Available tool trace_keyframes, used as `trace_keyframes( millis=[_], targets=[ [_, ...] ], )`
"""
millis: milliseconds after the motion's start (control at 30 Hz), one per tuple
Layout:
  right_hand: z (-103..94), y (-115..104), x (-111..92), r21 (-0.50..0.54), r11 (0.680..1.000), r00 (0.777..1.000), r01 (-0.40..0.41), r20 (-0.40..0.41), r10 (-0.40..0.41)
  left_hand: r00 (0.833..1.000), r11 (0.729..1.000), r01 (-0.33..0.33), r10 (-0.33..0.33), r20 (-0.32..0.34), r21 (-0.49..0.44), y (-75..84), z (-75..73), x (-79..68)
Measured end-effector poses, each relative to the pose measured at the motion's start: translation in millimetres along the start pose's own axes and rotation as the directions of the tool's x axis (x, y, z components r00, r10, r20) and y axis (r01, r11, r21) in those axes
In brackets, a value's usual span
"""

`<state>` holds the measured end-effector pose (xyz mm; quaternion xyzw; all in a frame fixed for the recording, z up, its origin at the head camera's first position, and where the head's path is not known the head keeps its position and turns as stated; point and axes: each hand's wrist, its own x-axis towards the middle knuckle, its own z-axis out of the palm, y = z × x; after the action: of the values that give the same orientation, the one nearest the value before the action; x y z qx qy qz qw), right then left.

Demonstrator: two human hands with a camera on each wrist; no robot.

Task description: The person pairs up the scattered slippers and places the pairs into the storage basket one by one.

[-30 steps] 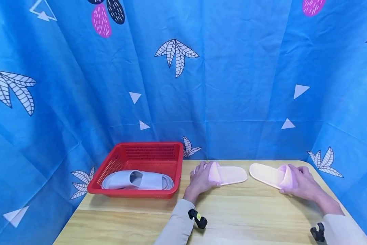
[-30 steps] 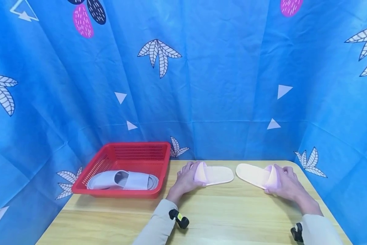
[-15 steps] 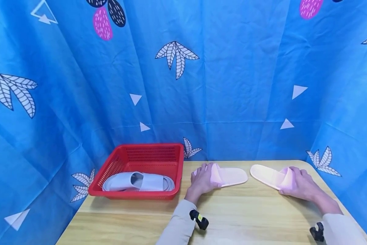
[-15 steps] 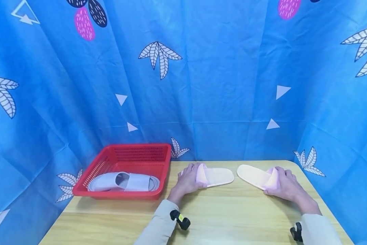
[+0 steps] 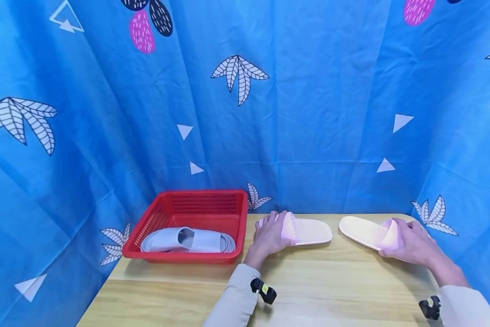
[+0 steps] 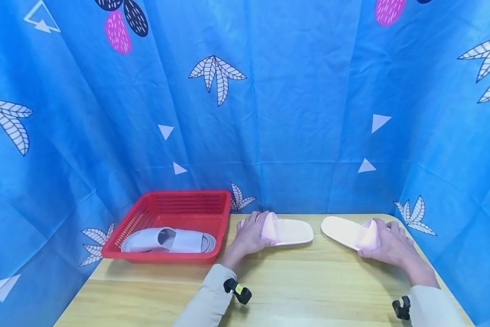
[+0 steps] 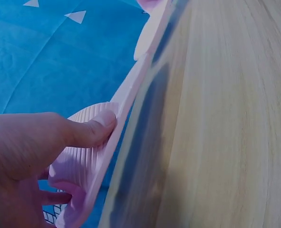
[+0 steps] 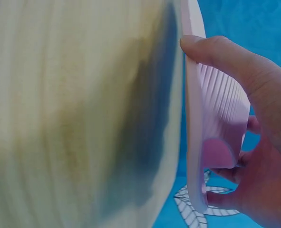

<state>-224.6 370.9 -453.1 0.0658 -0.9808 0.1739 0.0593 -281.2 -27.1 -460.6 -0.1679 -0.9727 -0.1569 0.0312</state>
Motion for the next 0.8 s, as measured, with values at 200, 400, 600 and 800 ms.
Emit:
trace_keyframes(
  millis=[200,400,600,800],
  targets=[
    [-13.3,-6.4,3.4,-0.022,1.000,0.999,0.002,-0.044,-0.003,0.997,0.999,-0.036,0.036,-0.065,-0.001,1.1,-9.2,-2.3],
    [-22.9,-12.3,2.0,-0.012,1.000,0.996,0.006,-0.084,-0.007,0.989,0.997,-0.075,0.073,-0.129,-0.009,6.0,-26.5,-12.3],
    [-26.5,-15.8,-1.3,-0.010,1.000,0.992,0.011,-0.125,-0.013,0.980,0.996,-0.087,0.091,-0.175,0.028,9.6,-43.0,-22.6],
    [-36.4,-23.0,-4.3,-0.002,1.000,0.983,0.017,-0.185,-0.017,0.956,0.993,-0.110,0.114,-0.271,0.030,7.1,-60.5,-29.7]
  ],
)
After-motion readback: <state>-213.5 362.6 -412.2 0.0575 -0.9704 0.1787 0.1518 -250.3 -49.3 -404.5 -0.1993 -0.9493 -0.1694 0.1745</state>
